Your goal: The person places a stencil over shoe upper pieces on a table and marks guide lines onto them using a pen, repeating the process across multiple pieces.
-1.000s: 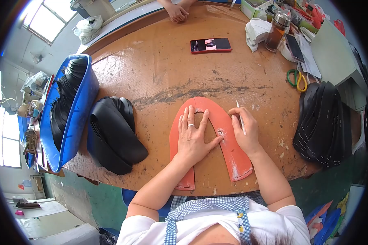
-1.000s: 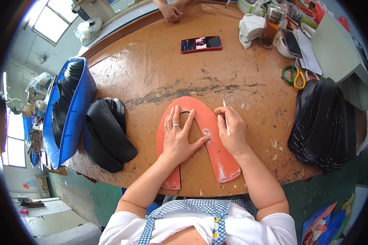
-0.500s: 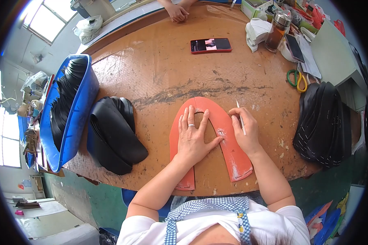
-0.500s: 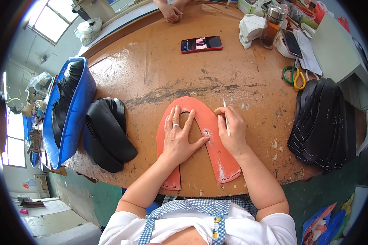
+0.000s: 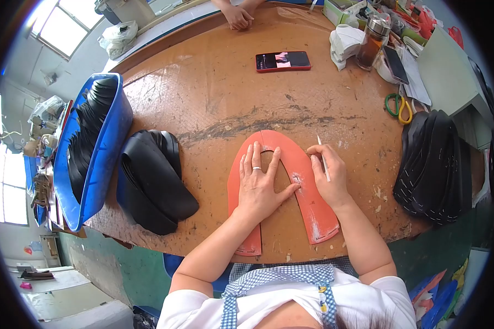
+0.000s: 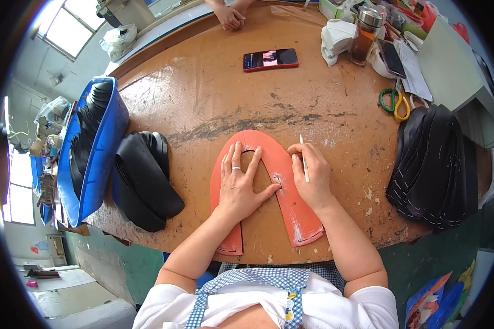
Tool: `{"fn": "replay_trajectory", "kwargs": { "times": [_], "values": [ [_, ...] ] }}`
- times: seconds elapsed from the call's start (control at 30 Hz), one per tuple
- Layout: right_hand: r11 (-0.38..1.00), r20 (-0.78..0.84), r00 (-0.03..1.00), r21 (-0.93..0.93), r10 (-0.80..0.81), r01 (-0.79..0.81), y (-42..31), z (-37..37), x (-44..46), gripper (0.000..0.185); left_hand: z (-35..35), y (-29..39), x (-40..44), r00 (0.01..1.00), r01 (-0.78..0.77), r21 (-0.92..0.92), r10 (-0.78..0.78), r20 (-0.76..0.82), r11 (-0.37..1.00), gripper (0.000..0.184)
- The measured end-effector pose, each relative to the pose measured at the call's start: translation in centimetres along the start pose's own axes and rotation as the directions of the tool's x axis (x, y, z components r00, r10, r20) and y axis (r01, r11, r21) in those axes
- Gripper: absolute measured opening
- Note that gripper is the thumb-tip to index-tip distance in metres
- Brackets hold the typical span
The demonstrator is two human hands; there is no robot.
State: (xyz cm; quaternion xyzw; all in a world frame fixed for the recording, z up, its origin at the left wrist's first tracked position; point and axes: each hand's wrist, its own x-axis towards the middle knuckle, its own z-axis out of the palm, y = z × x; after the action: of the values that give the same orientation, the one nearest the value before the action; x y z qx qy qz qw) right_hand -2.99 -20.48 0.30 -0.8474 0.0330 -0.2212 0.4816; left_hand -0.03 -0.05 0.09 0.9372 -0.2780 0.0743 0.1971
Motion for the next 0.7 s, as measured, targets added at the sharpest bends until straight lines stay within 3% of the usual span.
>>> {"fn": "replay_trajectory", "kwargs": {
  "times": [0.7],
  "values": [
    [1.000, -0.001, 1.000, -0.005, -0.007, 0.007, -0.10, -0.03, 0.02, 0.013, 0.02, 0.03, -0.04, 1.000, -0.004, 0.013, 0.004, -0.003, 1.000, 0.098]
  ]
}}
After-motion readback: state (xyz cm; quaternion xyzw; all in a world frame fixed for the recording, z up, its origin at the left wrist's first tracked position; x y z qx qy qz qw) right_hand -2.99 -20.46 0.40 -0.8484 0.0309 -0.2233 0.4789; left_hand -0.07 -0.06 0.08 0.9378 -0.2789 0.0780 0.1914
